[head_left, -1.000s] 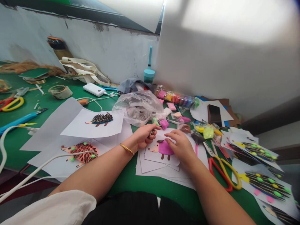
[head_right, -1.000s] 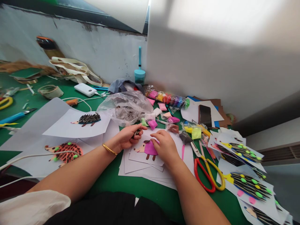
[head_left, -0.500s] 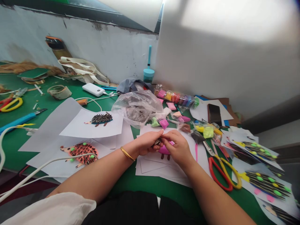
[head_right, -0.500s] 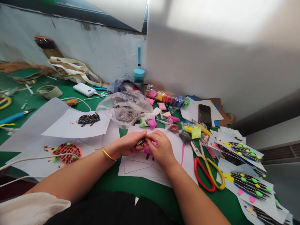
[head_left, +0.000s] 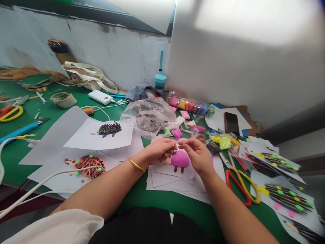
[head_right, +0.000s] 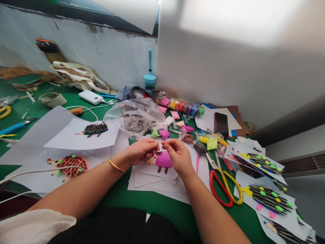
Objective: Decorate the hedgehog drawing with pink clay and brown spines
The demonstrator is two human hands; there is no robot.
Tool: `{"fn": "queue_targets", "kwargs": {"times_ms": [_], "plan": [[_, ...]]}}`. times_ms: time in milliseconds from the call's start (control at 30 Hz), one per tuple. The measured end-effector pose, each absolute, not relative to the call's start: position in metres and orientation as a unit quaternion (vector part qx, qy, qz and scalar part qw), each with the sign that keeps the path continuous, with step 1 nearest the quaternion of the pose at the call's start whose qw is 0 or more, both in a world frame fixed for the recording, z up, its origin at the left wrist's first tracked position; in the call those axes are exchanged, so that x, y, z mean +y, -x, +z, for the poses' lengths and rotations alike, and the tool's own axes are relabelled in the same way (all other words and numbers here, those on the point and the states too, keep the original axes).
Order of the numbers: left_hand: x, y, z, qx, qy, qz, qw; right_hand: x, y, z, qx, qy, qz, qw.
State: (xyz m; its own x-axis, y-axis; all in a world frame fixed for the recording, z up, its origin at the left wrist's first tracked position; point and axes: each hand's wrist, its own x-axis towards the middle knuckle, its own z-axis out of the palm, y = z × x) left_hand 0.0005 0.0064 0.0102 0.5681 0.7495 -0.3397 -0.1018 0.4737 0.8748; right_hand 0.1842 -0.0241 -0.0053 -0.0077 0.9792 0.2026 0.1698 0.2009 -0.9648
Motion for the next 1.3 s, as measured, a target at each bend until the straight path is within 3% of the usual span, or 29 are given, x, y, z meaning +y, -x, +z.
{"fn": "queue_targets", "kwargs": {"times_ms": [133,300,567,900,1133,1300], "plan": [[0.022,0.009,0.009,0.486,-0.502,0.302,0.648,-0.014,-0.203,-0.011,-0.579,0.540,0.378,0.480],[0.031,0.020,0.007,0.513,-0.687,0.263,0.443,-0.010,-0.217,-0.017,-0.693,0.578,0.221,0.370],[0.024,0.020,-0.001,0.491,-0.721,0.237,0.427,-0.012,-0.217,-0.020,-0.717,0.587,0.242,0.289],[0.021,0.018,-0.003,0.443,-0.856,0.091,0.250,-0.013,-0.218,-0.018,-0.733,0.602,0.231,0.217],[0.022,0.019,-0.005,0.438,-0.858,0.095,0.253,-0.013,-0.213,-0.013,-0.761,0.598,0.179,0.175],[0.023,0.018,-0.005,0.446,-0.849,0.100,0.267,-0.013,-0.209,-0.018,-0.787,0.564,0.156,0.195]]}}
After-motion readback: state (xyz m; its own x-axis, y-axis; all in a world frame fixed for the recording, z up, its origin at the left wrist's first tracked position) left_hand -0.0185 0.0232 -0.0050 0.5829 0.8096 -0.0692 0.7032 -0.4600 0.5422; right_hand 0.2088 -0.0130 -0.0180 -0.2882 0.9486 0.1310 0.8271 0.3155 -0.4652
